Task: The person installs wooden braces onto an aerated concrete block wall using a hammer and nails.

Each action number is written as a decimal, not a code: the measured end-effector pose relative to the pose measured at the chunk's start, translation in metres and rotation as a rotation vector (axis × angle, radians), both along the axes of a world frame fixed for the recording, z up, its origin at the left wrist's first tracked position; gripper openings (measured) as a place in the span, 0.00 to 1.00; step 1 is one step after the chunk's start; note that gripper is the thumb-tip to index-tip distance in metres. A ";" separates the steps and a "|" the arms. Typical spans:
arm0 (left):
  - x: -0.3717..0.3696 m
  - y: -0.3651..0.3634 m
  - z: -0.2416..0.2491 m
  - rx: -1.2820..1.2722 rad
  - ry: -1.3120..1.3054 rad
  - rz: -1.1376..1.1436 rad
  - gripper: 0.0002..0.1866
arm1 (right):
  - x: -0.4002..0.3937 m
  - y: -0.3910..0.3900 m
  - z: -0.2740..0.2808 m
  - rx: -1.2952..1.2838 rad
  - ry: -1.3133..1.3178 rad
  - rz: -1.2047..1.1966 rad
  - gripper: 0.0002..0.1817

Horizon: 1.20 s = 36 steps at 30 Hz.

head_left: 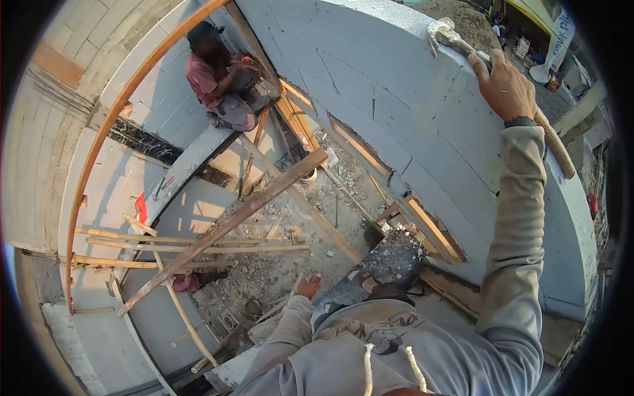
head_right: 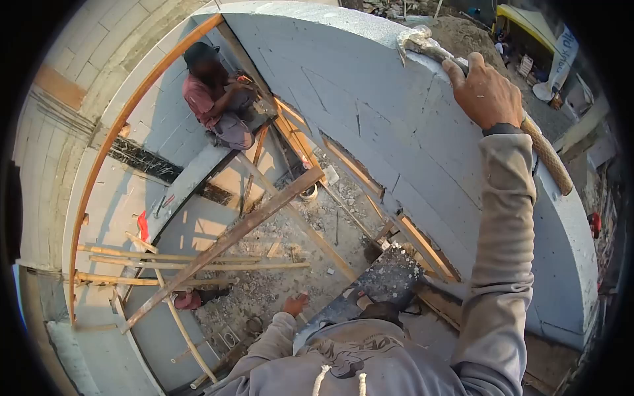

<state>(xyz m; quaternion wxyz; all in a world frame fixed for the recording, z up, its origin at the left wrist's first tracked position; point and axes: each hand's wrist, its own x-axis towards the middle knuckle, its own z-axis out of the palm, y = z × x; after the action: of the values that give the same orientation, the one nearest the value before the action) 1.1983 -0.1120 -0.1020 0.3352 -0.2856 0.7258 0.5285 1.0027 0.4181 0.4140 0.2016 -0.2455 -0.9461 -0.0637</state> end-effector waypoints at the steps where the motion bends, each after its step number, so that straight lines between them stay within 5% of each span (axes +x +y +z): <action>1: 0.001 0.006 0.016 0.010 -0.001 0.013 0.33 | 0.001 -0.002 0.001 0.005 0.004 -0.017 0.30; 3: 0.001 0.012 0.041 -0.080 -0.064 -0.080 0.30 | 0.002 -0.002 0.001 0.017 0.007 -0.027 0.30; 6: 0.017 0.002 -0.013 0.017 0.032 0.041 0.39 | 0.000 0.001 -0.001 0.019 0.017 -0.028 0.29; 10: 0.007 0.033 0.046 0.022 0.030 0.088 0.29 | 0.000 -0.001 0.001 0.002 -0.004 -0.042 0.29; 15: 0.002 0.021 0.028 0.006 0.006 -0.037 0.29 | 0.000 0.000 0.003 0.016 -0.039 -0.048 0.31; 31: 0.025 0.006 0.031 -0.009 0.009 0.085 0.31 | -0.002 0.004 0.001 0.012 -0.044 -0.043 0.33; 34: 0.023 0.004 0.024 0.032 -0.055 0.074 0.38 | -0.003 0.004 0.002 0.010 -0.065 -0.061 0.33; 36: 0.027 0.006 0.019 -0.010 0.001 0.103 0.31 | -0.002 0.005 0.002 0.013 -0.060 -0.056 0.33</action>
<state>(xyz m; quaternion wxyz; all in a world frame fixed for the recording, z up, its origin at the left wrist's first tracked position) 1.2251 -0.1063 -0.0829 0.3058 -0.3241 0.7130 0.5413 1.0007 0.4227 0.4161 0.1730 -0.2688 -0.9439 -0.0827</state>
